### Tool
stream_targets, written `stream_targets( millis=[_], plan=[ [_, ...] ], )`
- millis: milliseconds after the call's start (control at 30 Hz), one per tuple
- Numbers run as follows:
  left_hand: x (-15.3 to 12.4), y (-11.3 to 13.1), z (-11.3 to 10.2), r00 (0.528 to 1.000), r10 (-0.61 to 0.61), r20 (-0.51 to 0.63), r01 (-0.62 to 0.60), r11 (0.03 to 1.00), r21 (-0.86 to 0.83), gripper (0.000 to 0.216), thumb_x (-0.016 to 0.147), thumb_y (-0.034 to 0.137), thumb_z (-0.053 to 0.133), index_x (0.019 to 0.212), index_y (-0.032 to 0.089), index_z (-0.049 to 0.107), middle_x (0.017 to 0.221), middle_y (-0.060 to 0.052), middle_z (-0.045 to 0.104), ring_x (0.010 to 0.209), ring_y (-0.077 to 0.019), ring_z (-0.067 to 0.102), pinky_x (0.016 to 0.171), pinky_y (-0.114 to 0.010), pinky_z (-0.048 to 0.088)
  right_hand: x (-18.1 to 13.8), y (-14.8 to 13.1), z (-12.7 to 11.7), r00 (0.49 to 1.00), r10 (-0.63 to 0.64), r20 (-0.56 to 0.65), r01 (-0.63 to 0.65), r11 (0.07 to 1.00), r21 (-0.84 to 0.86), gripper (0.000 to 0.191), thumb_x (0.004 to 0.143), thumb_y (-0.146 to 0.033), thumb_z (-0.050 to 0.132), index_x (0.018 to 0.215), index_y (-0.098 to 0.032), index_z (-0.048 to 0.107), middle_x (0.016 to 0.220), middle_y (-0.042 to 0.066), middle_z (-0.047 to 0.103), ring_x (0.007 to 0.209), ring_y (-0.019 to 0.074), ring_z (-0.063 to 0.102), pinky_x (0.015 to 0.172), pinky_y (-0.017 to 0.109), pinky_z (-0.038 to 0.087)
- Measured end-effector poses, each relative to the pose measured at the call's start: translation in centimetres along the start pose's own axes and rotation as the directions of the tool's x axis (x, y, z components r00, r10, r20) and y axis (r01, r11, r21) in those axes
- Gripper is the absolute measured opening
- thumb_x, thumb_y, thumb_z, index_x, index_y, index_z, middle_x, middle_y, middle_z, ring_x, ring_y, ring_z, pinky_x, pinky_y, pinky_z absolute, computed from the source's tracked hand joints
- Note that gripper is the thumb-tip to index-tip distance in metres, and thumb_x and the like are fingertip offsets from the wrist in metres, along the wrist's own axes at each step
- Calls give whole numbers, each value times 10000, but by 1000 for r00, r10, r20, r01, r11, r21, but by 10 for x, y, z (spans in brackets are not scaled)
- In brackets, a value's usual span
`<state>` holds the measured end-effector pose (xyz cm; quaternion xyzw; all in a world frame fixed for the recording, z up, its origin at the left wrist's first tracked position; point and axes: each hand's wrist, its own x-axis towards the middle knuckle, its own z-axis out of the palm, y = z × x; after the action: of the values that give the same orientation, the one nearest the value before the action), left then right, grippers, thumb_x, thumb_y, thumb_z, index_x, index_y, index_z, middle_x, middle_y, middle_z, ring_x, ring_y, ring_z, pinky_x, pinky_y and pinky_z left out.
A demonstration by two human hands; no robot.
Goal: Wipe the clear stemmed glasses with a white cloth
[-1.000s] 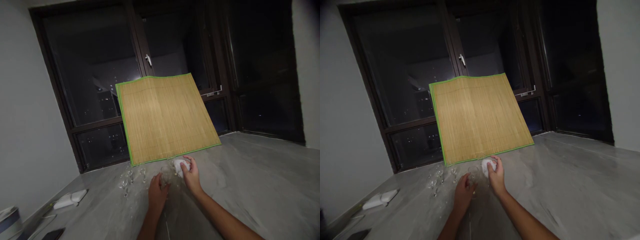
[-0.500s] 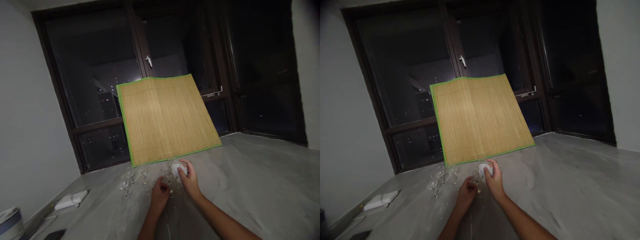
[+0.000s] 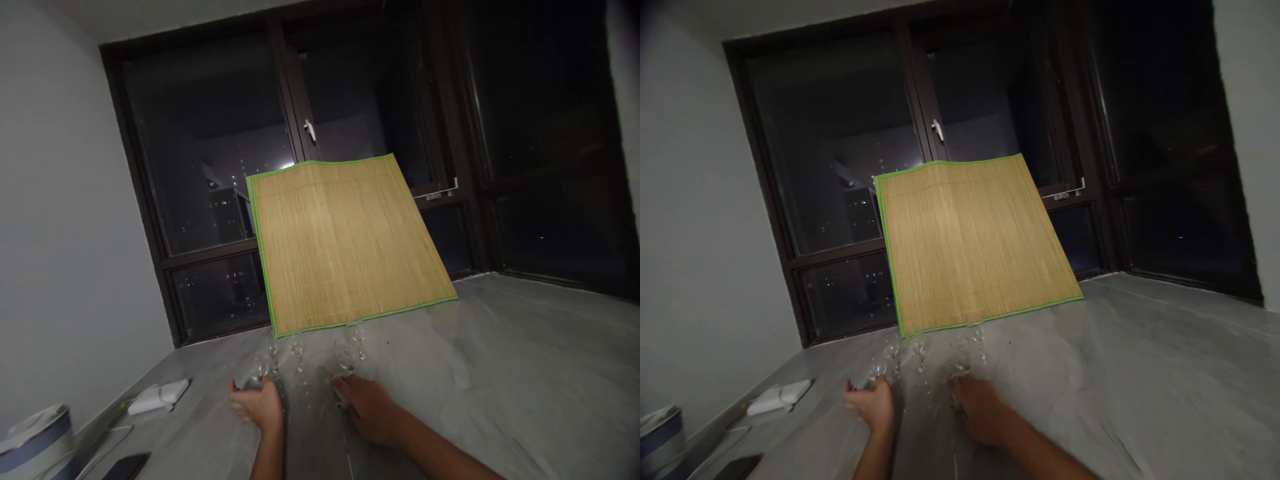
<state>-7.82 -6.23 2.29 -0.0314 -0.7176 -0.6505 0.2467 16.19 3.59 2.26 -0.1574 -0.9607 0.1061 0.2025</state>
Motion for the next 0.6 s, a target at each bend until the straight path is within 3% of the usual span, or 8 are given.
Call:
stream_targets(
  millis=[100, 200, 467, 600],
  plan=[
    [3, -13, 13, 991, -7, 132, 15, 998, -54, 727, 691, 278, 654, 1321, 246, 293, 1078, -54, 543, 1002, -269, 602, 931, -466, 464, 3, 3, -4, 995, 101, 21, -100, 993, -70, 568, 787, -92, 446, 1350, -118, 512, 1224, 178, 637, 1139, 293, 592, 905, 359, 441],
    [4, -19, 21, 983, -23, 180, 32, 998, -47, 699, 703, 274, 641, 1303, 270, 282, 969, 5, 557, 858, -217, 625, 859, -414, 499, 6, 6, -8, 982, 189, 27, -186, 977, -101, 572, 756, -80, 463, 1324, -99, 532, 1172, 190, 655, 1092, 295, 618, 865, 349, 456],
    [-4, -19, 25, 962, -81, 261, 71, 996, 47, 649, 714, 367, 650, 1269, 252, 334, 884, -4, 585, 908, -289, 645, 911, -474, 447, 11, 22, -8, 933, 355, -62, -360, 927, -108, 529, 743, -39, 483, 1253, -144, 577, 1098, 183, 680, 980, 271, 671, 770, 320, 470],
    [-10, -15, 24, 955, -87, 284, 73, 996, 58, 614, 758, 373, 605, 1287, 243, 322, 820, 2, 587, 872, -296, 652, 894, -497, 444, 12, 29, -6, 949, 303, -85, -310, 946, -91, 549, 740, -39, 476, 1272, -137, 568, 1092, 179, 689, 1042, 281, 645, 814, 337, 467]
  ],
)
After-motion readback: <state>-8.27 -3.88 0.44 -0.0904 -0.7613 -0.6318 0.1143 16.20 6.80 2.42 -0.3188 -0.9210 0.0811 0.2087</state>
